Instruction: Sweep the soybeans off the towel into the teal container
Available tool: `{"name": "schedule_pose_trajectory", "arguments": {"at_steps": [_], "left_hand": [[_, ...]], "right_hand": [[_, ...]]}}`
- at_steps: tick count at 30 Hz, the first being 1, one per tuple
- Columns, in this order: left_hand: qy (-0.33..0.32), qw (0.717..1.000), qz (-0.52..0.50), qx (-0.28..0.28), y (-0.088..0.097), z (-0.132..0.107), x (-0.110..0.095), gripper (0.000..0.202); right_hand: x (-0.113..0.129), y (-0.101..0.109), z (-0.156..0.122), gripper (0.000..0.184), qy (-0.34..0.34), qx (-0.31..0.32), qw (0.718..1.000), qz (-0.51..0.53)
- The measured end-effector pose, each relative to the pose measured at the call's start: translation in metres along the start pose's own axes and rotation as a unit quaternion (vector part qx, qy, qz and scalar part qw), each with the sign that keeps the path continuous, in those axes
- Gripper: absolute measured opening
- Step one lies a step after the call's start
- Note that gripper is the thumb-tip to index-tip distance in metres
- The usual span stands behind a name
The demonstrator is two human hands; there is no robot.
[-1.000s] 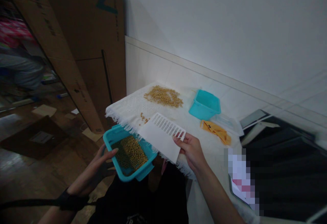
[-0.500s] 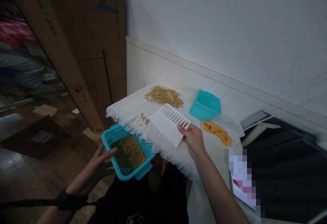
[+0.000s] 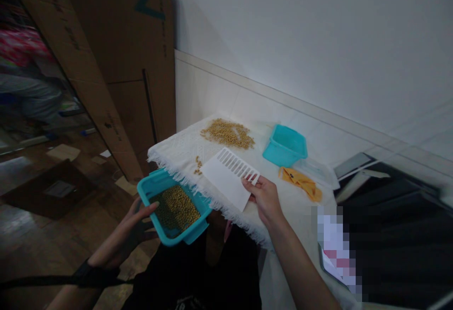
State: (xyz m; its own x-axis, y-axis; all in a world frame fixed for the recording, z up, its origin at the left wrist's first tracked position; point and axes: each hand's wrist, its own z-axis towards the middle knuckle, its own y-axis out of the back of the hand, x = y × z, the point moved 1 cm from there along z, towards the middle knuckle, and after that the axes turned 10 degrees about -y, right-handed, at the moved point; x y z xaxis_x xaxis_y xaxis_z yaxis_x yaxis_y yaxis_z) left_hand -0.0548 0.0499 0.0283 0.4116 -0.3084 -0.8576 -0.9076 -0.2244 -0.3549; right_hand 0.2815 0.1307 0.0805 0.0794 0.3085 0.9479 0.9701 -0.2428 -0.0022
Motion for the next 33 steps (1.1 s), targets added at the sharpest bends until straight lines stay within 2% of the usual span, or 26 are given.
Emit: {"name": "schedule_pose_trajectory", "arguments": {"at_steps": [11, 16, 20, 29, 33], "left_hand": [[0.004, 1.000, 0.007, 0.005, 0.000, -0.001, 0.002, 0.106], [0.011, 1.000, 0.002, 0.009, -0.001, -0.003, 0.000, 0.110], [0.012, 1.000, 0.003, 0.010, 0.000, -0.003, 0.001, 0.111], [0.010, 1.000, 0.000, 0.010, -0.001, -0.002, -0.001, 0.104], [0.009, 1.000, 0.003, 0.006, -0.002, -0.004, -0.004, 0.108]], "right_hand": [[0.006, 0.006, -0.004, 0.060, 0.024, -0.047, 0.999, 0.016], [-0.006, 0.002, -0.019, 0.060, 0.019, -0.033, 0.999, 0.012], [-0.015, 0.005, -0.027, 0.060, 0.019, -0.046, 0.998, 0.027], [-0.003, 0.035, -0.005, 0.052, 0.074, -0.134, 0.988, 0.014], [-0.002, 0.029, -0.005, 0.050, 0.081, -0.124, 0.989, 0.022]]}}
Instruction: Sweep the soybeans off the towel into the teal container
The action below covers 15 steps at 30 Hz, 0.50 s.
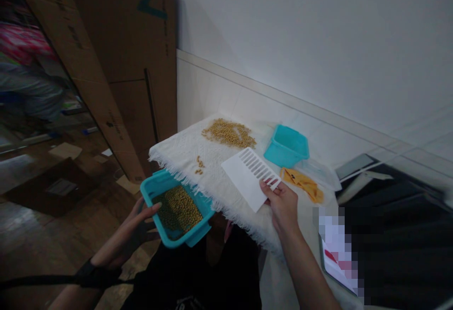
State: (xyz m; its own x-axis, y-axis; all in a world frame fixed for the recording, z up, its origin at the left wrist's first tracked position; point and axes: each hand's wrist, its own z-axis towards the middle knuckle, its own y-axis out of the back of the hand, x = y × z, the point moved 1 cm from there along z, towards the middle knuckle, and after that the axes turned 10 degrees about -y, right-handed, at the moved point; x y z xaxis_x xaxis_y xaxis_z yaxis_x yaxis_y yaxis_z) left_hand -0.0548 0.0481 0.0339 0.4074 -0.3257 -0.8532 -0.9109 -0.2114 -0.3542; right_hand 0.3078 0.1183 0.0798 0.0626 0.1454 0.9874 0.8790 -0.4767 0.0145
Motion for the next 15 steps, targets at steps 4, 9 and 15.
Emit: {"name": "schedule_pose_trajectory", "arguments": {"at_steps": [4, 9, 15], "left_hand": [[-0.004, 1.000, 0.002, -0.002, 0.003, 0.001, 0.001, 0.111], [-0.002, 1.000, -0.006, -0.006, 0.006, 0.004, 0.004, 0.113], [0.002, 1.000, -0.011, -0.001, 0.005, 0.003, 0.003, 0.110]], "right_hand": [[-0.003, -0.019, -0.014, 0.051, -0.020, 0.060, 0.998, 0.004], [-0.003, -0.032, -0.017, 0.055, -0.025, 0.091, 0.996, -0.007], [-0.002, -0.038, -0.014, 0.059, -0.045, 0.103, 0.994, -0.010]]}}
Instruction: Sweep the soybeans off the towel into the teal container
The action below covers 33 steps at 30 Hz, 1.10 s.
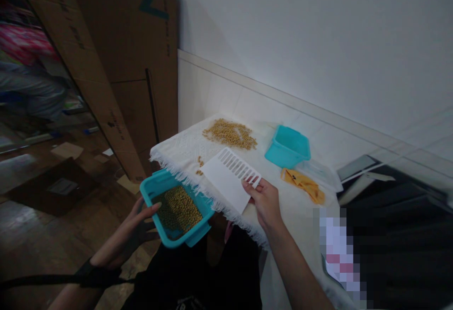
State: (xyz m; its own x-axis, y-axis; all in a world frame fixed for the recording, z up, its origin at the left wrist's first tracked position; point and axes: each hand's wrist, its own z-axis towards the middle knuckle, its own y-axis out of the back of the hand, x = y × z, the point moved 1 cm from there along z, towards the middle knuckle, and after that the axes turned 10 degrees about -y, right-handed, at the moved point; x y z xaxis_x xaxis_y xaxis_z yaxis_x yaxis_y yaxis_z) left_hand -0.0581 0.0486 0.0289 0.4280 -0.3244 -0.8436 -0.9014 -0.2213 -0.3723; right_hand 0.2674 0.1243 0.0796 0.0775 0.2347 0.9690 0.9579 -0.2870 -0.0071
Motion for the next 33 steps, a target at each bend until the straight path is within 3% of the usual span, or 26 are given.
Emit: {"name": "schedule_pose_trajectory", "arguments": {"at_steps": [8, 20, 33], "left_hand": [[-0.002, 1.000, -0.002, -0.009, 0.000, -0.001, 0.001, 0.120], [-0.004, 1.000, 0.009, -0.002, 0.000, 0.000, 0.000, 0.112], [-0.008, 1.000, 0.008, 0.003, 0.000, 0.001, -0.002, 0.107]], "right_hand": [[-0.003, 0.001, -0.003, 0.059, -0.014, 0.012, 1.000, 0.005], [-0.007, 0.010, -0.018, 0.059, -0.023, 0.003, 1.000, 0.015], [-0.007, -0.008, -0.017, 0.061, -0.015, 0.024, 0.999, 0.034]]}}
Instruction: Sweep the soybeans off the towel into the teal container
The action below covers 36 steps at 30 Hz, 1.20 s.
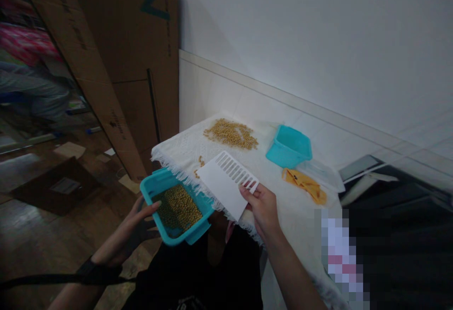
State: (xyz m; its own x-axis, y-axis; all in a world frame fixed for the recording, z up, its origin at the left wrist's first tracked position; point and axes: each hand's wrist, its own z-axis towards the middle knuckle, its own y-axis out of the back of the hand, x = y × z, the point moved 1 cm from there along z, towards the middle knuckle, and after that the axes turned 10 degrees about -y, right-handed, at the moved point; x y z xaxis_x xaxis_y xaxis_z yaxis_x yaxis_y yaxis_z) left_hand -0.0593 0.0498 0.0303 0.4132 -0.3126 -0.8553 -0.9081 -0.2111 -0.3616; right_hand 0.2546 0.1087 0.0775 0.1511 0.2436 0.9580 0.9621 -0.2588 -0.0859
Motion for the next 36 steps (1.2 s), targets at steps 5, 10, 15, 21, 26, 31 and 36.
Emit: {"name": "schedule_pose_trajectory", "arguments": {"at_steps": [5, 10, 15, 21, 26, 31, 36], "left_hand": [[0.003, 1.000, 0.001, -0.016, 0.001, 0.003, 0.002, 0.106], [-0.001, 1.000, 0.007, -0.017, 0.001, 0.002, 0.002, 0.108], [0.000, 1.000, -0.001, -0.020, 0.001, 0.003, 0.003, 0.108], [0.002, 1.000, -0.007, -0.016, 0.003, 0.004, 0.005, 0.114], [0.005, 1.000, -0.011, -0.022, 0.004, 0.005, 0.006, 0.116], [0.001, 1.000, -0.005, -0.019, 0.004, 0.004, 0.006, 0.119], [0.005, 1.000, -0.015, -0.023, 0.004, 0.004, 0.006, 0.117]], "right_hand": [[0.000, -0.005, 0.002, 0.060, 0.013, 0.001, 1.000, 0.001], [0.002, -0.008, 0.005, 0.058, 0.047, 0.002, 0.999, -0.013], [0.002, -0.008, 0.009, 0.059, 0.041, 0.012, 0.998, -0.038], [0.008, -0.003, 0.009, 0.059, 0.051, 0.008, 0.998, -0.035], [0.016, 0.002, 0.023, 0.058, 0.080, -0.050, 0.995, -0.011], [0.016, 0.004, 0.032, 0.058, 0.067, -0.060, 0.995, -0.041], [0.012, 0.005, 0.026, 0.057, 0.058, -0.046, 0.997, -0.033]]}}
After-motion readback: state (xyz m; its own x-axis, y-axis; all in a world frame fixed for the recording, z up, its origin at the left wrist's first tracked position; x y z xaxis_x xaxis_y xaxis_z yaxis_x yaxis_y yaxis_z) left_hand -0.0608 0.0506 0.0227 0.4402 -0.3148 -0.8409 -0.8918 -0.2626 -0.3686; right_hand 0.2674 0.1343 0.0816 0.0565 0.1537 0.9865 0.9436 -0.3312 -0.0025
